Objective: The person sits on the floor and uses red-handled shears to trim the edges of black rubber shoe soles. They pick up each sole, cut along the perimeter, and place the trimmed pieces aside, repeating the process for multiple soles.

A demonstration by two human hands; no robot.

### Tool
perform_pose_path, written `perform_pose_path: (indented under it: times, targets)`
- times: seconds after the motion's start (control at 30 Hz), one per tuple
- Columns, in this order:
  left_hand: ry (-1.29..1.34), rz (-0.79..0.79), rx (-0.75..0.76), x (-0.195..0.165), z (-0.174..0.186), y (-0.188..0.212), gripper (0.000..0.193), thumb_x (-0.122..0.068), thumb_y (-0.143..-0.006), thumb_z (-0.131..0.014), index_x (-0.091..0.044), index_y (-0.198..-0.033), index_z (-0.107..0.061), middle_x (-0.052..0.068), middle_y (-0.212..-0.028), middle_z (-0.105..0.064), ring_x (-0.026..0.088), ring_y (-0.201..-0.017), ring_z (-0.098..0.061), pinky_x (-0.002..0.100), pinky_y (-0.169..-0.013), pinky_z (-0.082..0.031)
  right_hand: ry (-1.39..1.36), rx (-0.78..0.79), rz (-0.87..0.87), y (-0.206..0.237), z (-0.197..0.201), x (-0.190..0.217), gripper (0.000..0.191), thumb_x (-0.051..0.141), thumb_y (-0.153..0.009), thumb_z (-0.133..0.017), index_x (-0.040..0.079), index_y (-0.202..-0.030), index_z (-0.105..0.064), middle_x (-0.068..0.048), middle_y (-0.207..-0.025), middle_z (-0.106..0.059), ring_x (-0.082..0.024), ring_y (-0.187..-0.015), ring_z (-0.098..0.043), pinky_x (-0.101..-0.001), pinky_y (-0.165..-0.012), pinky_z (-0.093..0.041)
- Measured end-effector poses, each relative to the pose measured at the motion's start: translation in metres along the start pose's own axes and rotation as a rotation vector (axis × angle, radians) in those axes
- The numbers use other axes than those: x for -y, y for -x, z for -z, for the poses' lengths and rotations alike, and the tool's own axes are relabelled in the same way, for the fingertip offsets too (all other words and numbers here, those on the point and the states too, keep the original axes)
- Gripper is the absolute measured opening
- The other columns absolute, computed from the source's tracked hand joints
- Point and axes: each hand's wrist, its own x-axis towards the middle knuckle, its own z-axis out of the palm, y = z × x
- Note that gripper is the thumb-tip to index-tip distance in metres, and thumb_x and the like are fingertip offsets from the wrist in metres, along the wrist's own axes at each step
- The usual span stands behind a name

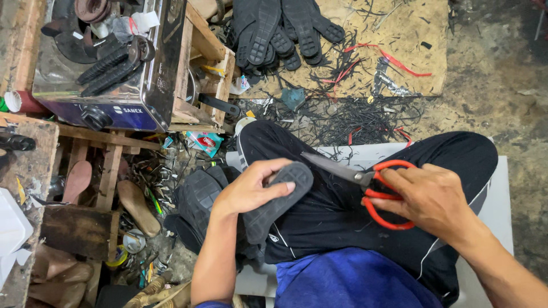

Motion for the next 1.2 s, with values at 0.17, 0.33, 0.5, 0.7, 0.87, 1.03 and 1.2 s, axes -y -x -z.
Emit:
perform_pose_path:
  times: [0.17, 0.33, 0.5, 0.7, 0.87, 1.03, 1.2]
  targets:
    - [0.544, -0.606, -0.988, -0.005, -0.009, -0.004, 0.039, -0.003, -0.097, -0.073, 0.000, -0.133, -0.058, 0.011, -0.119, -0.066, 0.019, -0.102, -0.068, 0.036, -0.090, -0.058, -0.041, -0.032, -0.264, 0.011, -0.015, 0.000, 0.049, 0.050, -0.069, -0.082, 0.008, -0.091, -0.070, -0.010, -0.059, -0.060, -0.030, -0.056, -0.062, -0.0408, -0.055, -0.047]
    - [0.635, -0.412, -0.790, -0.002, -0.035, -0.008, 0.055, 0.004, -0.089, -0.073, 0.002, -0.139, -0.051, 0.011, -0.124, -0.064, 0.020, -0.110, -0.068, 0.036, -0.096, -0.059, -0.398, 0.085, -0.579, 0.016, -0.031, 0.016, 0.044, 0.045, -0.074, -0.081, 0.006, -0.091, -0.069, -0.015, -0.058, -0.059, -0.031, -0.049, -0.061, -0.0413, -0.052, -0.048]
    - [0.666, -0.268, -0.837, 0.016, -0.074, -0.019, 0.066, 0.009, -0.090, -0.069, 0.003, -0.151, -0.043, 0.011, -0.121, -0.066, 0.016, -0.108, -0.067, 0.029, -0.095, -0.055, -0.441, 0.107, -0.494, 0.012, -0.041, 0.033, 0.051, 0.045, -0.072, -0.082, 0.007, -0.104, -0.069, -0.014, -0.065, -0.065, -0.035, -0.057, -0.065, -0.0432, -0.054, -0.050]
    - [0.637, -0.379, -0.922, 0.015, -0.089, -0.022, 0.071, 0.013, -0.092, -0.066, 0.002, -0.156, -0.035, 0.008, -0.120, -0.065, 0.014, -0.105, -0.065, 0.028, -0.091, -0.053, -0.189, 0.015, -0.317, 0.007, -0.041, 0.043, 0.059, 0.049, -0.066, -0.083, 0.007, -0.104, -0.066, -0.010, -0.080, -0.067, -0.032, -0.071, -0.065, -0.0423, -0.064, -0.050]
    - [0.511, -0.337, -0.866, 0.009, -0.099, -0.016, 0.069, 0.011, -0.094, -0.067, 0.005, -0.155, -0.036, 0.008, -0.119, -0.065, 0.013, -0.106, -0.065, 0.028, -0.094, -0.054, -0.120, -0.035, -0.281, -0.003, -0.035, 0.045, 0.058, 0.051, -0.066, -0.084, 0.008, -0.100, -0.066, -0.009, -0.084, -0.068, -0.031, -0.068, -0.063, -0.0408, -0.063, -0.048]
    - [0.492, -0.286, -0.711, 0.006, -0.087, -0.009, 0.076, 0.011, -0.092, -0.069, 0.005, -0.159, -0.033, 0.005, -0.118, -0.064, 0.011, -0.108, -0.064, 0.028, -0.098, -0.053, -0.094, -0.095, -0.193, -0.009, -0.024, 0.040, 0.058, 0.052, -0.066, -0.083, 0.009, -0.101, -0.067, -0.009, -0.083, -0.068, -0.029, -0.070, -0.064, -0.0404, -0.063, -0.046]
    - [0.462, -0.199, -0.595, -0.001, -0.063, -0.002, 0.092, 0.013, -0.089, -0.069, -0.002, -0.166, -0.022, 0.004, -0.115, -0.062, 0.011, -0.105, -0.063, 0.029, -0.094, -0.052, -0.089, -0.041, -0.156, -0.008, -0.018, 0.035, 0.055, 0.053, -0.064, -0.085, 0.011, -0.097, -0.071, -0.007, -0.070, -0.067, -0.028, -0.061, -0.064, -0.0386, -0.056, -0.045]
